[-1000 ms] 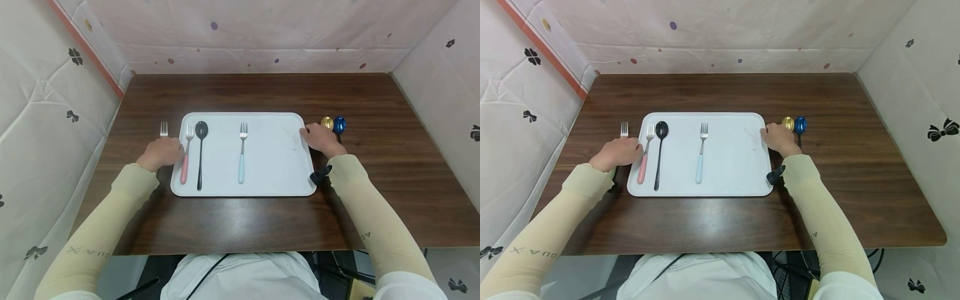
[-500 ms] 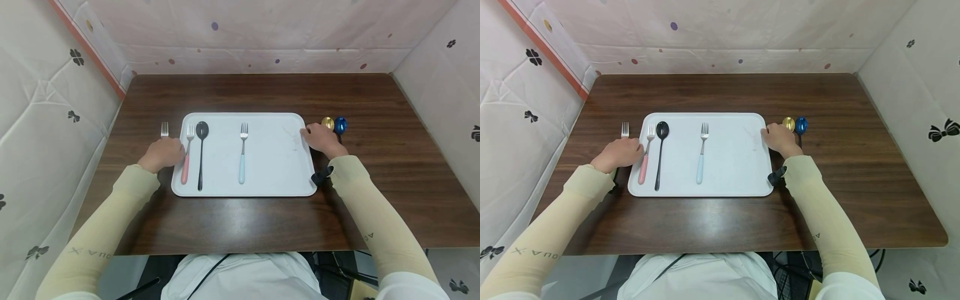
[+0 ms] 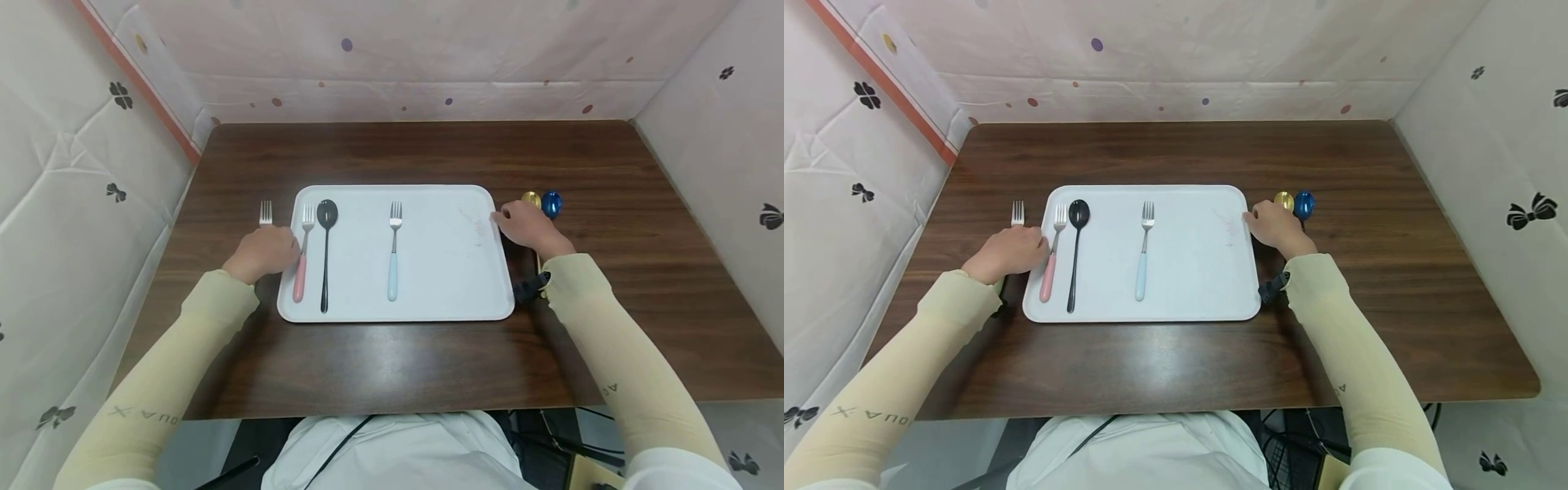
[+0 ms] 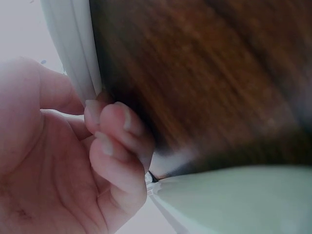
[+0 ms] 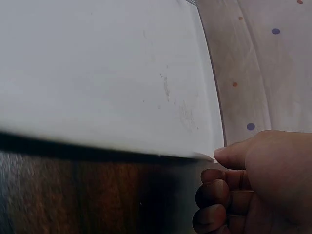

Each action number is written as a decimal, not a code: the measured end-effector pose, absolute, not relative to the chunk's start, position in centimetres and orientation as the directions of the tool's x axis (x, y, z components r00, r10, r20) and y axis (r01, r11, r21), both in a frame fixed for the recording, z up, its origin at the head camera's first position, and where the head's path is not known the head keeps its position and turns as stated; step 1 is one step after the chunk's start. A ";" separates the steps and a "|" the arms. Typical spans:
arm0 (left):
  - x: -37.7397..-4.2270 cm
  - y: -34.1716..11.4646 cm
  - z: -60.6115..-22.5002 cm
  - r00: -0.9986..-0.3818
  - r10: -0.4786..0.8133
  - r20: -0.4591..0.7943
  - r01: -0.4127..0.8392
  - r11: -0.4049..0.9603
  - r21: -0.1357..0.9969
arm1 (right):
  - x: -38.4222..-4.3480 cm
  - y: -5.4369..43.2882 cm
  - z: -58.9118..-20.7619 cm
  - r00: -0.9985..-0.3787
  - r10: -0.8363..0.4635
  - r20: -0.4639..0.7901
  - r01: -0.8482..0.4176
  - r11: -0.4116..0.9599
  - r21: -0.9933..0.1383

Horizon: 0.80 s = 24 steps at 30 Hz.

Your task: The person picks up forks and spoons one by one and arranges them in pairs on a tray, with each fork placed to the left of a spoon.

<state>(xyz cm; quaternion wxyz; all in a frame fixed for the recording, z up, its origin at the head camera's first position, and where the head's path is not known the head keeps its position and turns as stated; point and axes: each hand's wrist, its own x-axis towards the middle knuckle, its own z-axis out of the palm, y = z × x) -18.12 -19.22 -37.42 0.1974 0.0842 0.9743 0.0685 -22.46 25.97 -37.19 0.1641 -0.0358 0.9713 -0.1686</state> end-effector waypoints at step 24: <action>-18.0 -19.4 -37.4 -0.904 0.201 -0.376 0.141 0.973 0.182 | -21.3 30.4 -35.6 -0.953 -0.082 -0.292 0.016 0.948 -0.319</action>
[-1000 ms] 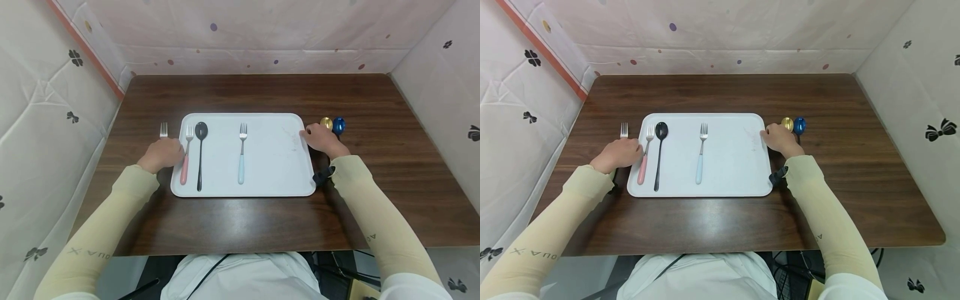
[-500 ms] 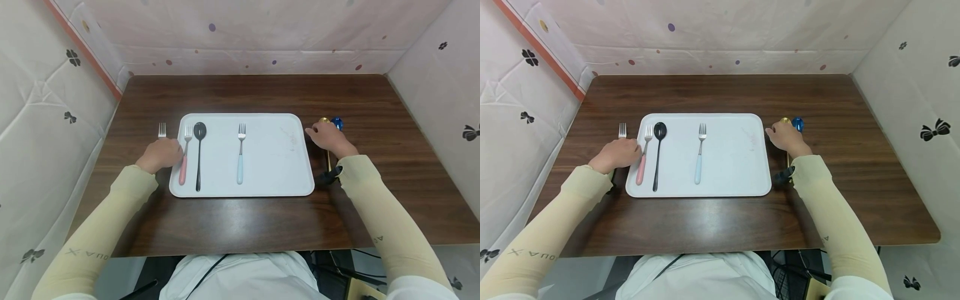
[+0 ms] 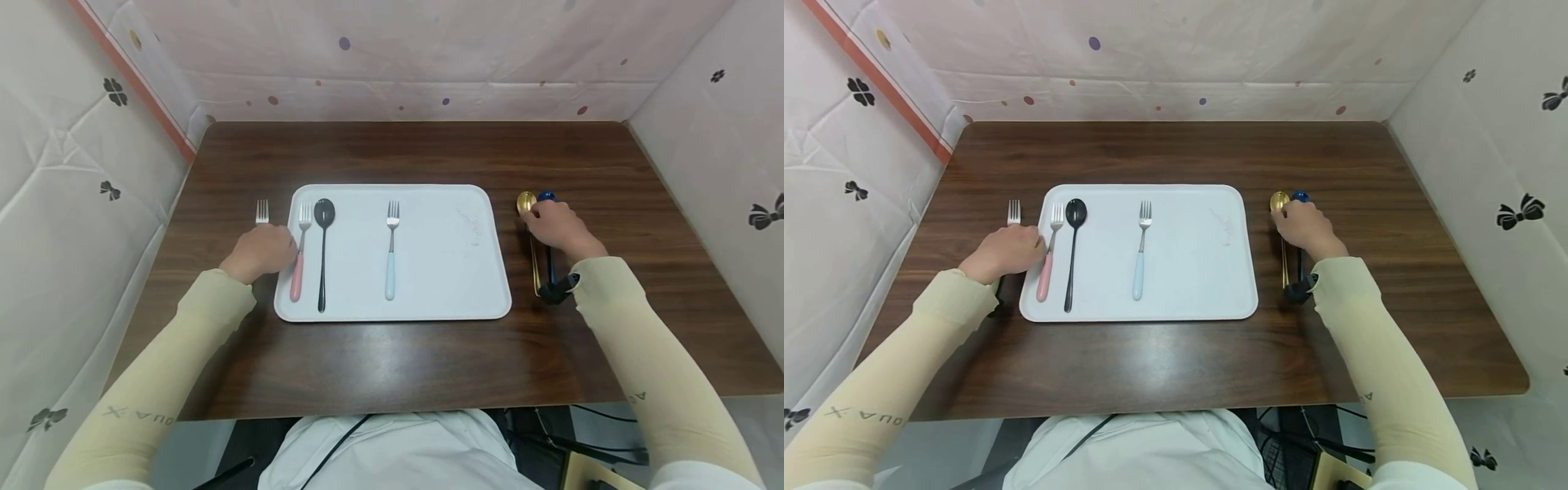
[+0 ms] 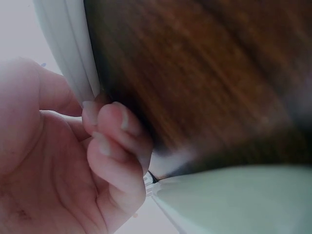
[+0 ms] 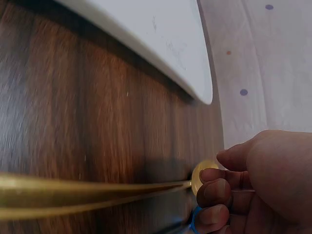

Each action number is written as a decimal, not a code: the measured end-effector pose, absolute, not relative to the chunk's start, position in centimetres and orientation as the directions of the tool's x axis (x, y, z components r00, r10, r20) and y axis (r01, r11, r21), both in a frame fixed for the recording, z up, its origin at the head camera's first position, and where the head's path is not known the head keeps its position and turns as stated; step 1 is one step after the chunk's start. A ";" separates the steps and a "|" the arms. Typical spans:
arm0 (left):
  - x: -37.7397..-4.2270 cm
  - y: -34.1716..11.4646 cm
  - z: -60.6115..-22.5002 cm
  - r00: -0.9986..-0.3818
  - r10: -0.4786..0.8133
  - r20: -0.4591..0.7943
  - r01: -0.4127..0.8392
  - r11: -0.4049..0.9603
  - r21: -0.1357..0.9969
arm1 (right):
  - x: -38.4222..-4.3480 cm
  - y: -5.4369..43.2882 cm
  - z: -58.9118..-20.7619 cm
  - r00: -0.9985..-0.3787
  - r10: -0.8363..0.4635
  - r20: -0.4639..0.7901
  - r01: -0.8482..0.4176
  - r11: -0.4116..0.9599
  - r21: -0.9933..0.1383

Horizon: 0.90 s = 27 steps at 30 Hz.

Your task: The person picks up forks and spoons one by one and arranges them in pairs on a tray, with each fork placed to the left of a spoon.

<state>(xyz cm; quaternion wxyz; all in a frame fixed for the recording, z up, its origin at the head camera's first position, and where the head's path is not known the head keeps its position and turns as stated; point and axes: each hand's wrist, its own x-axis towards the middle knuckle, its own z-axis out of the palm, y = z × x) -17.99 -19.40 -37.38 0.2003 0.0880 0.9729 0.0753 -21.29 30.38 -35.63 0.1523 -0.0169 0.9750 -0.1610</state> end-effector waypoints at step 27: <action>-18.4 -19.5 -37.9 -0.907 0.213 -0.364 0.158 0.972 0.175 | -20.3 34.2 -35.8 -0.910 0.047 -0.412 0.117 0.982 -0.146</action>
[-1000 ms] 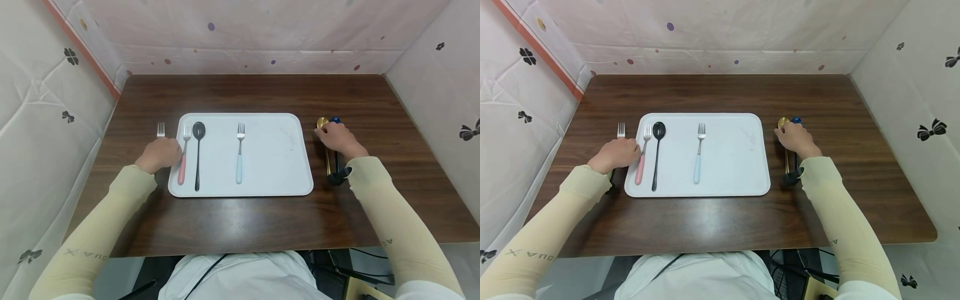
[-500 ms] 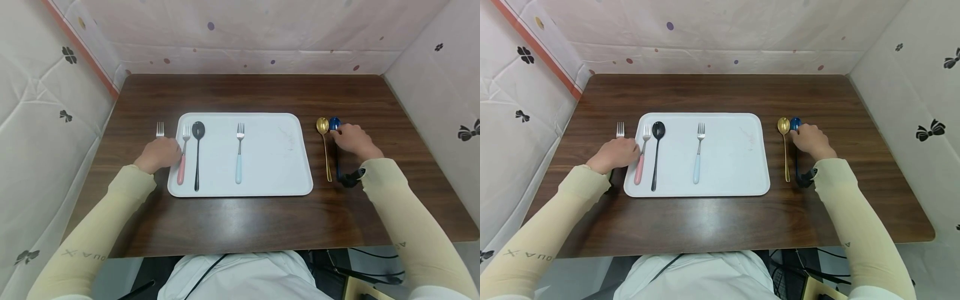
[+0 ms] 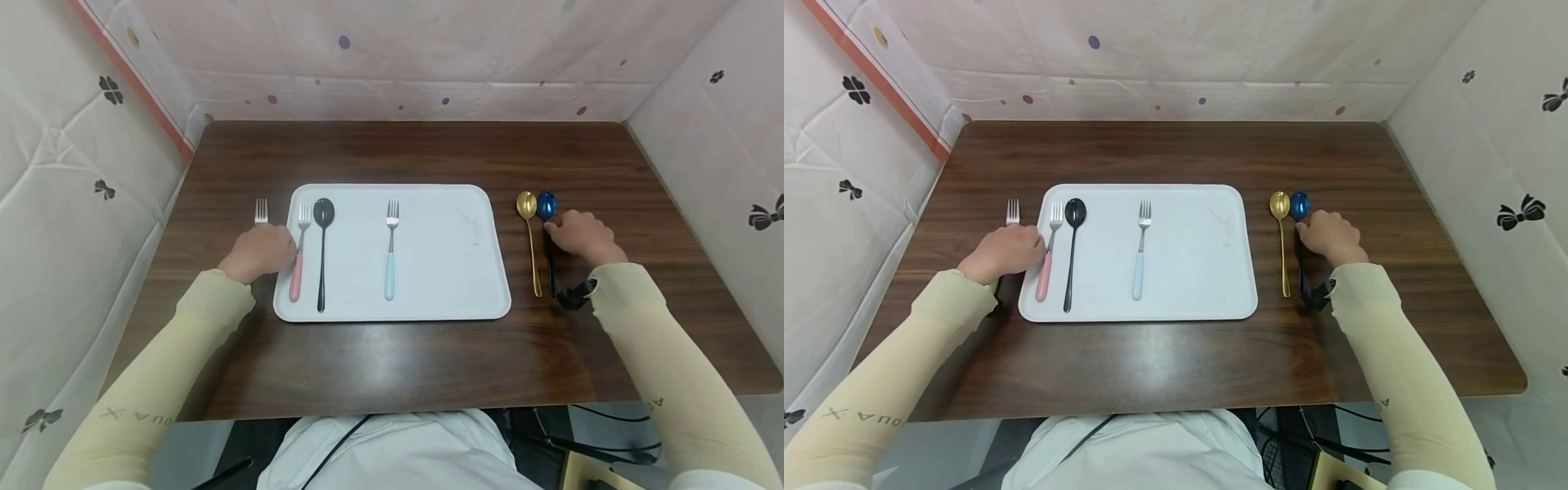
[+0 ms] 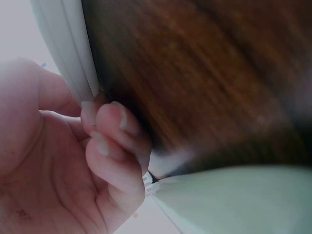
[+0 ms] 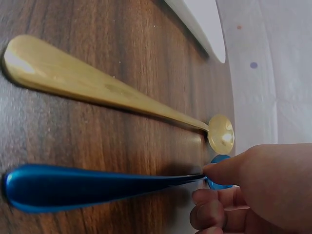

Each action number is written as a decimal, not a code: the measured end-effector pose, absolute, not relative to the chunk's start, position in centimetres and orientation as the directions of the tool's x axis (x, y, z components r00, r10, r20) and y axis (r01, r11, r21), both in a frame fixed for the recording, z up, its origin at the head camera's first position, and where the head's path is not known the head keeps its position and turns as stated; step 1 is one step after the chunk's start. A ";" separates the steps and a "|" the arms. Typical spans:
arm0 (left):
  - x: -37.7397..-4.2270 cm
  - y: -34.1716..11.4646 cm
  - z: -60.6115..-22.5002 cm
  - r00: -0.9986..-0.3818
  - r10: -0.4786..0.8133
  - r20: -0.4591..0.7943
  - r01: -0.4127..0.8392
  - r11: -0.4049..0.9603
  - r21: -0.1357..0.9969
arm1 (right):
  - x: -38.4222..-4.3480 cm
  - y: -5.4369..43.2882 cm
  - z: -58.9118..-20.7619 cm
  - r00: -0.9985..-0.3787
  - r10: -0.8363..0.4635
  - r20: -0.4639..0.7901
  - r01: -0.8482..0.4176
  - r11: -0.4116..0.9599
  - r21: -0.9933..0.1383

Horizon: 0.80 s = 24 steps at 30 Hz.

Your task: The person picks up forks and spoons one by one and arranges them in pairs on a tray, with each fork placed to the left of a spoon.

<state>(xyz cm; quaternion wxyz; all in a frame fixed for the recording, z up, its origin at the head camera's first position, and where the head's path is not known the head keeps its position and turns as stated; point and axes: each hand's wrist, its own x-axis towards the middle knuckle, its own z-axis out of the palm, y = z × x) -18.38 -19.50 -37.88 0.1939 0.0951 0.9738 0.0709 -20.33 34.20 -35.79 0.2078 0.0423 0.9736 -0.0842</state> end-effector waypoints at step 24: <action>-18.3 -19.6 -38.2 -0.916 0.220 -0.336 0.165 0.969 0.185 | -20.7 33.7 -36.7 -0.922 0.006 -0.388 0.075 0.984 -0.162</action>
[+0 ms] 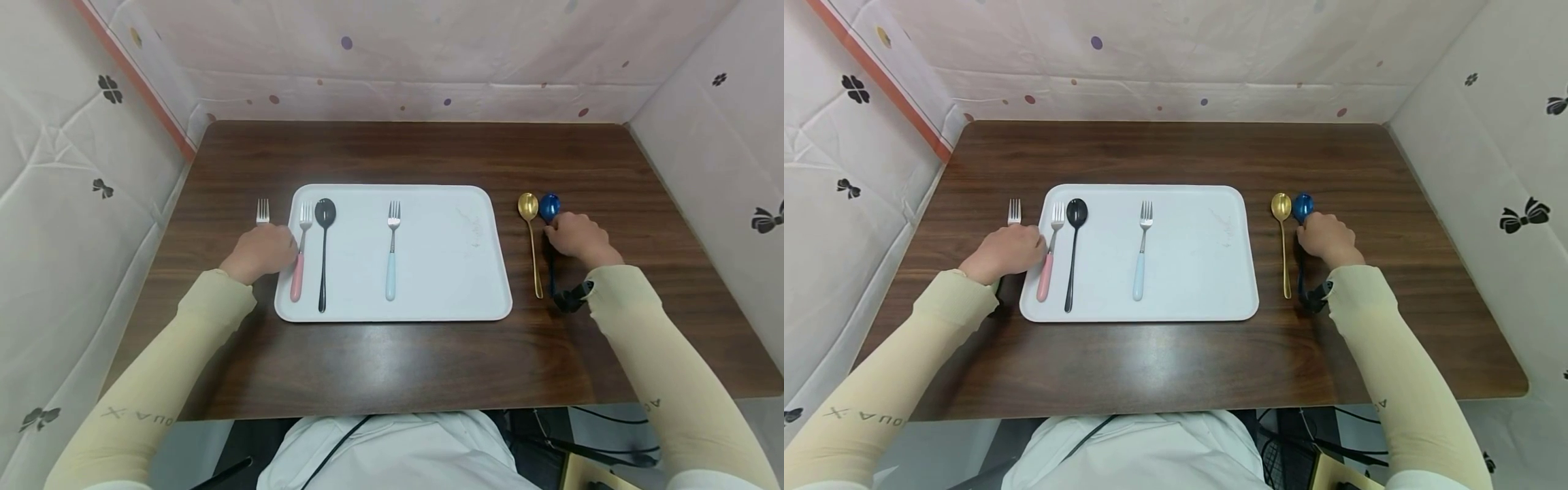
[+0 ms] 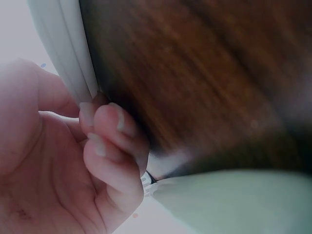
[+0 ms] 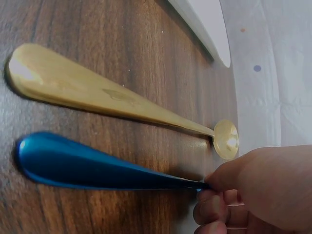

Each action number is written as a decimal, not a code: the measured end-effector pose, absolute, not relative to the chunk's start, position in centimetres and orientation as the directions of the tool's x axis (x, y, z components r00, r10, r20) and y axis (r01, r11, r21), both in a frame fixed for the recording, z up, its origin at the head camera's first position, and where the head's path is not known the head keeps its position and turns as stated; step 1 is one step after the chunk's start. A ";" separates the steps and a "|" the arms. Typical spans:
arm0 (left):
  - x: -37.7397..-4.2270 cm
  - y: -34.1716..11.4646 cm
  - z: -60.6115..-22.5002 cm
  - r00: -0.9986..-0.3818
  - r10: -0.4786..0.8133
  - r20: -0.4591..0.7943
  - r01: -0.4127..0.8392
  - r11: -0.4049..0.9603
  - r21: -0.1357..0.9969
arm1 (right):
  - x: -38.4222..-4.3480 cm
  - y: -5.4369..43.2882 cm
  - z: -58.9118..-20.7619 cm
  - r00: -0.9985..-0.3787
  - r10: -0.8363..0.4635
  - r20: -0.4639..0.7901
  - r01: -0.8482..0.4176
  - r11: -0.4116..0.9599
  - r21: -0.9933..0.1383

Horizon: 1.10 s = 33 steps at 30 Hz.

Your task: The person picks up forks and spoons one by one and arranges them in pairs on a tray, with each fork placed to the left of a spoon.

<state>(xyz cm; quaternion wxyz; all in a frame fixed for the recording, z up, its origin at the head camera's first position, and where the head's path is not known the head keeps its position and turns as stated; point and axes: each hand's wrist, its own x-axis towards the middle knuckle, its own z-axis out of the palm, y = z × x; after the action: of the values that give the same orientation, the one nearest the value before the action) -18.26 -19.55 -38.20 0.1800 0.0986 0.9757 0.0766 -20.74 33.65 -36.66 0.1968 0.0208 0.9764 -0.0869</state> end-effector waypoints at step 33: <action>-18.1 -19.5 -37.6 -0.913 0.225 -0.341 0.170 0.968 0.183 | -20.3 32.1 -34.4 -0.932 -0.064 -0.357 -0.010 0.989 -0.150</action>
<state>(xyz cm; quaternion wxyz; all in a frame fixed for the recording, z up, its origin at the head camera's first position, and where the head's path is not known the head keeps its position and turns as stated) -18.12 -19.45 -37.65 0.1825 0.1013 0.9751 0.0747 -20.34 32.14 -34.36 0.1837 -0.0188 0.9801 -0.0730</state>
